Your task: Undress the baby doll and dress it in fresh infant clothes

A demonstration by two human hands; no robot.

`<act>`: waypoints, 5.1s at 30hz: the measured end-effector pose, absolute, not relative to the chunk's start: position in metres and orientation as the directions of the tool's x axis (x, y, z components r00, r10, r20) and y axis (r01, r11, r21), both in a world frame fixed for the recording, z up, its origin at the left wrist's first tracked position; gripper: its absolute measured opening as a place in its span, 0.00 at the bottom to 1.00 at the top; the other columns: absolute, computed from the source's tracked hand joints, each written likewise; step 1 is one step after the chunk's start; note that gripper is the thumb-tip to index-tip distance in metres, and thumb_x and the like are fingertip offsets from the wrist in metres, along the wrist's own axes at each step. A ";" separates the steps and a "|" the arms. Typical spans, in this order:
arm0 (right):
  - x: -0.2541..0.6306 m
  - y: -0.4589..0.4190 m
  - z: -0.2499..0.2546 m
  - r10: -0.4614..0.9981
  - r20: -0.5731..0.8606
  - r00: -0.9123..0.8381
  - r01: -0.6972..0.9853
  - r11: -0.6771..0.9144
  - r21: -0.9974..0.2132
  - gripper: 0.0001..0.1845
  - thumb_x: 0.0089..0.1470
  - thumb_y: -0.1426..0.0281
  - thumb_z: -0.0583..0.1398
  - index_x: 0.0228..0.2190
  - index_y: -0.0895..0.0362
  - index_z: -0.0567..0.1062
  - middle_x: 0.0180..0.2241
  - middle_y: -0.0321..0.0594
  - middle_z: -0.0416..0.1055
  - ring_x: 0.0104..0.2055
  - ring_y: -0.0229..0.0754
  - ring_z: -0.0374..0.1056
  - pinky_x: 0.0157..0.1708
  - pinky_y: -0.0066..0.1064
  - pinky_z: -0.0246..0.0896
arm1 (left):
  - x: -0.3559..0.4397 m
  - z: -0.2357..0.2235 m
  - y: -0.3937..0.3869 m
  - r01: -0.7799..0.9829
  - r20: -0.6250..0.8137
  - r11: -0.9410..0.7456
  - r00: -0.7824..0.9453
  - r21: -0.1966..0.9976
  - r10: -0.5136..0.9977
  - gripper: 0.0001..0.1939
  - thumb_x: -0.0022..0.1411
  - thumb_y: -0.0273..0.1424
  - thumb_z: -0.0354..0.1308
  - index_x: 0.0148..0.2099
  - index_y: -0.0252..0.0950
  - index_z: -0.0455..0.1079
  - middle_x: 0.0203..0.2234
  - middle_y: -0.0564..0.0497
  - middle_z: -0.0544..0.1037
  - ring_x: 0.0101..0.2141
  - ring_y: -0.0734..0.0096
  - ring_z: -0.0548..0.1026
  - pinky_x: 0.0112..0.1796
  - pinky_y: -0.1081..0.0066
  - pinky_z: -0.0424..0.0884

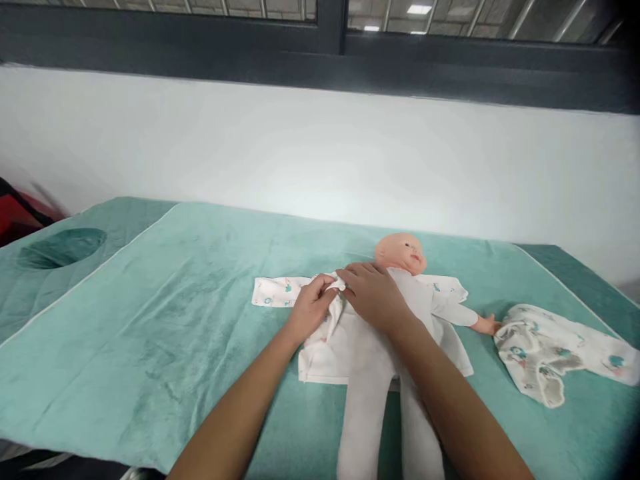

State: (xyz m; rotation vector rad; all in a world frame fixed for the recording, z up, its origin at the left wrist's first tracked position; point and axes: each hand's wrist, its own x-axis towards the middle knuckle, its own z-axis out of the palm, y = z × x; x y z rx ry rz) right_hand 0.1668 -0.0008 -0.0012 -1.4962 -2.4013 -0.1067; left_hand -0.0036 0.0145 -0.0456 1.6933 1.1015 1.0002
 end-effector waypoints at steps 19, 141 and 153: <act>0.279 -0.058 -0.020 0.999 -0.040 0.030 0.703 -0.049 -0.710 0.29 0.58 0.44 0.52 0.22 0.55 0.69 0.27 0.46 0.73 0.30 0.47 0.66 0.33 0.37 0.55 | -0.007 -0.059 0.020 -0.423 -0.053 0.057 0.022 0.904 0.998 0.18 0.52 0.43 0.67 0.37 0.36 0.69 0.27 0.56 0.73 0.28 0.74 0.71 0.32 0.74 0.66; 0.250 -0.036 -0.074 0.993 0.060 -0.100 0.129 0.073 -0.989 0.23 0.55 0.49 0.58 0.37 0.57 0.69 0.35 0.36 0.66 0.38 0.41 0.62 0.37 0.32 0.57 | 0.043 0.063 -0.079 0.439 0.162 -0.231 0.188 0.868 0.969 0.10 0.60 0.33 0.55 0.44 0.39 0.70 0.39 0.50 0.76 0.36 0.69 0.75 0.34 0.70 0.71; 0.255 -0.038 -0.066 0.981 0.097 -0.166 0.120 0.118 -0.986 0.20 0.57 0.51 0.58 0.35 0.55 0.66 0.34 0.35 0.64 0.34 0.39 0.59 0.35 0.31 0.53 | 0.073 0.037 0.035 0.878 0.178 -0.074 -0.012 0.473 0.984 0.08 0.59 0.30 0.53 0.37 0.38 0.73 0.37 0.44 0.79 0.41 0.57 0.76 0.41 0.64 0.68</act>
